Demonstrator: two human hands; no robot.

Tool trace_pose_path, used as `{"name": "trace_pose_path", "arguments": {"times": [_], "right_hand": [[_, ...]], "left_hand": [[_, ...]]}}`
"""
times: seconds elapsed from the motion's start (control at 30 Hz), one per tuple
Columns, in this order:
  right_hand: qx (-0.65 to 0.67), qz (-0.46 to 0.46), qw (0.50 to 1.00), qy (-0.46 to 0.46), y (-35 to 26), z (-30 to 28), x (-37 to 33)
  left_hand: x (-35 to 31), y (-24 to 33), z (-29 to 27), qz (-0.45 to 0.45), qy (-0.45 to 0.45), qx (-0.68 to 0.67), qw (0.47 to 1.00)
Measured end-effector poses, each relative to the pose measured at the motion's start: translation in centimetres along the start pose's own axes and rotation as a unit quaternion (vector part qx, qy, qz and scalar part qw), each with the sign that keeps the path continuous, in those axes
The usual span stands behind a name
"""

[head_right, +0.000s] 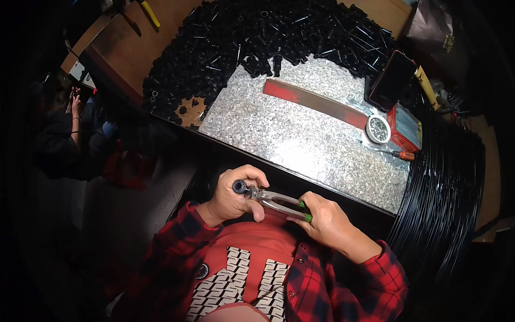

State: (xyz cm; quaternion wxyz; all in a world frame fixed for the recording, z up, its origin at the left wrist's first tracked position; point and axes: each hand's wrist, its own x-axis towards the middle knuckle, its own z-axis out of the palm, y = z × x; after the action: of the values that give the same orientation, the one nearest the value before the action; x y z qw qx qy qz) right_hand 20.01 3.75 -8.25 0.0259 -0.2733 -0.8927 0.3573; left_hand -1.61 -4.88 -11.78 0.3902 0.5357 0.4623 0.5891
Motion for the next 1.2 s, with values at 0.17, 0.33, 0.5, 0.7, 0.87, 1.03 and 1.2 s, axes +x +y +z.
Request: {"name": "trace_pose_path", "arguments": {"times": [0.17,0.33,0.5,0.7,0.87,1.03,1.2], "right_hand": [[-0.023,-0.014,0.999,0.025,1.3,1.1,0.2],[-0.040,-0.011,0.998,0.041,1.1,0.4,0.4],[-0.099,-0.012,0.977,0.189,2.9,-2.1,0.4],[-0.203,0.067,0.929,0.304,6.8,-9.1,2.6],[-0.235,0.171,0.930,0.226,10.0,-13.4,4.5],[-0.358,0.206,0.889,0.197,10.8,-13.8,6.2],[-0.369,0.175,0.893,0.190,13.0,-13.5,7.0]], "left_hand": [[0.3,0.2,0.1,0.018,0.007,0.032,0.999],[0.4,0.6,0.3,0.007,0.030,0.048,0.998],[0.8,-0.5,0.2,0.070,0.052,0.069,0.994],[0.4,0.0,0.1,0.002,0.038,0.047,0.998],[-0.8,1.8,0.1,0.044,0.007,0.053,0.998],[-0.8,2.2,0.2,0.054,0.009,0.011,0.998],[-0.9,2.2,0.5,0.061,0.016,0.018,0.998]]}}
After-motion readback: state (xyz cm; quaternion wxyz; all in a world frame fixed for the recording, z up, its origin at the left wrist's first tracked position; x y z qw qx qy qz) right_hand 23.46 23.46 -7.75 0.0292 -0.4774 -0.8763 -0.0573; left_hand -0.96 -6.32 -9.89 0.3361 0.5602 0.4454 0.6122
